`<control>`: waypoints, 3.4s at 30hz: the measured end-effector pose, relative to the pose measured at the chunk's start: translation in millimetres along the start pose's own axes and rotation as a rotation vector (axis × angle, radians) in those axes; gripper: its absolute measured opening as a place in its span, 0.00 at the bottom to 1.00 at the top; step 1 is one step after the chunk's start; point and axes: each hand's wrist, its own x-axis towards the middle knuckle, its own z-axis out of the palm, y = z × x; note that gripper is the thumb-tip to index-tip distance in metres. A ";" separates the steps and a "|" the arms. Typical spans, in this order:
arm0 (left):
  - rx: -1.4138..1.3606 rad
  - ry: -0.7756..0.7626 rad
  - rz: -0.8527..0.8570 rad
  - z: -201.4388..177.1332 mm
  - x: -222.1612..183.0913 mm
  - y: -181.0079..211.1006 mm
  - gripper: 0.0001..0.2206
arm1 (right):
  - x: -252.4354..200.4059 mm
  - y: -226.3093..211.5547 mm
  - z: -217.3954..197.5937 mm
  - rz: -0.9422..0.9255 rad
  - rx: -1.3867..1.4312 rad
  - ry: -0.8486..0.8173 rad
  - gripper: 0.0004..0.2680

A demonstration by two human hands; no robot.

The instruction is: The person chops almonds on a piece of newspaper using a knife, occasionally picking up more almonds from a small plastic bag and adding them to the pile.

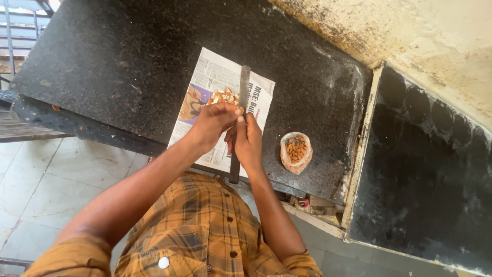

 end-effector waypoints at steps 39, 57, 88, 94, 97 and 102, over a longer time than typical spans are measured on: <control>1.321 -0.208 0.503 96.0 98.4 -166.8 0.11 | -111.6 98.5 -187.7 0.128 0.440 0.573 0.06; 1.523 0.261 0.407 142.8 136.3 -239.1 0.06 | -108.5 126.4 -261.3 0.230 0.434 0.509 0.07; 0.465 -0.054 -0.003 103.2 41.3 -153.6 0.07 | -65.7 72.2 -187.8 0.216 0.251 0.243 0.06; 0.416 -0.145 -0.043 68.2 13.7 -92.4 0.10 | -39.1 39.6 -142.7 0.236 0.212 0.048 0.07; 0.456 -0.186 -0.135 50.0 7.6 -55.0 0.10 | -20.7 23.5 -127.5 0.249 0.161 -0.093 0.08; 0.435 -0.163 -0.137 23.7 -1.3 -23.6 0.09 | 12.4 5.9 -97.4 0.117 0.154 -0.076 0.06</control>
